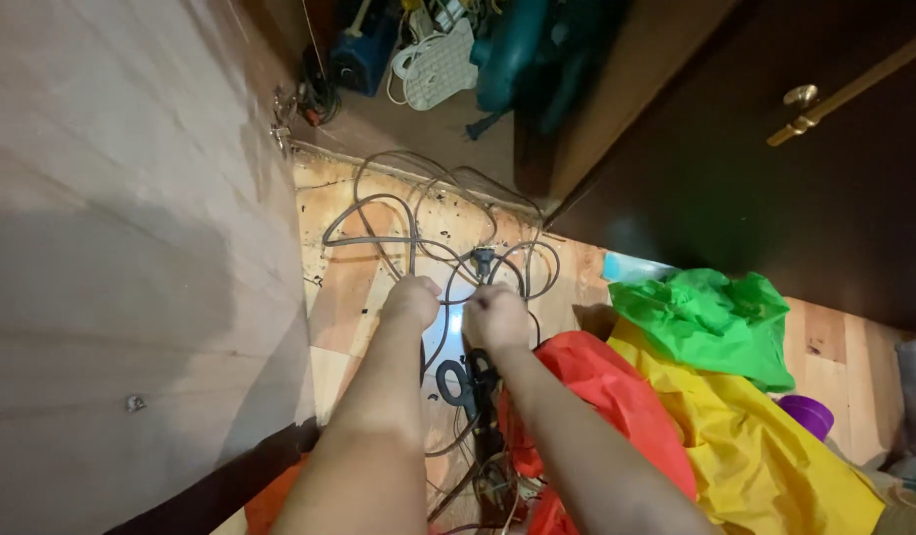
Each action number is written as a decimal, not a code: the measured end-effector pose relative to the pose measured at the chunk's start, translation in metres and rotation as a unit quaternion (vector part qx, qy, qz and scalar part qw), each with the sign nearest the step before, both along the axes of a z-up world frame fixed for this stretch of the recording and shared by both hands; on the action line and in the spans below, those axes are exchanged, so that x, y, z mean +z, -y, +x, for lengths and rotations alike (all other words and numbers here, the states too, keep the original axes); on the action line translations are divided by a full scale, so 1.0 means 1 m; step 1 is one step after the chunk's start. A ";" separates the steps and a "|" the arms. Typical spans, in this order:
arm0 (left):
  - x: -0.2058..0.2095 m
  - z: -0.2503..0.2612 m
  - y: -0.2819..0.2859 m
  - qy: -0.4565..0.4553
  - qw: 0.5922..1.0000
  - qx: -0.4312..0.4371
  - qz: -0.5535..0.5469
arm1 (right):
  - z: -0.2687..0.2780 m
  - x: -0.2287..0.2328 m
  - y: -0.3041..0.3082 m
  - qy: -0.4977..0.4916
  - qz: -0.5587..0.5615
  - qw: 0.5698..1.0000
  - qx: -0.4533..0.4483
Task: Organize various electronics and tools in a floor-level storage compartment.
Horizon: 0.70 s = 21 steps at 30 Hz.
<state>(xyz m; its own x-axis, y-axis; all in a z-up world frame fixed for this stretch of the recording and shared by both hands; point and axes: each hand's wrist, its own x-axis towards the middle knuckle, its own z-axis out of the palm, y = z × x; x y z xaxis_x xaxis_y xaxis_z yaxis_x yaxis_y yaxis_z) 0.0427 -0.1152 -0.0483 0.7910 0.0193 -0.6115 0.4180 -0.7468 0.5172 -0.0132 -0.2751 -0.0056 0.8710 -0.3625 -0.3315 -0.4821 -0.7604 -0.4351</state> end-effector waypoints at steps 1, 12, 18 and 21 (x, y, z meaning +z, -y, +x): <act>0.005 -0.004 -0.003 -0.001 1.000 -0.025 0.008 | -0.002 0.012 -0.010 0.021 -0.043 0.994 0.095; 0.111 -0.019 -0.019 -0.013 0.991 -0.120 0.057 | -0.006 0.017 -0.009 0.048 -0.150 0.948 0.278; 0.261 -0.012 0.001 0.103 0.960 -0.236 0.111 | 0.005 0.072 0.022 0.130 0.173 0.967 0.137; 0.257 0.022 0.017 0.175 0.939 -0.287 0.065 | 0.010 0.100 0.038 0.205 0.348 0.911 0.081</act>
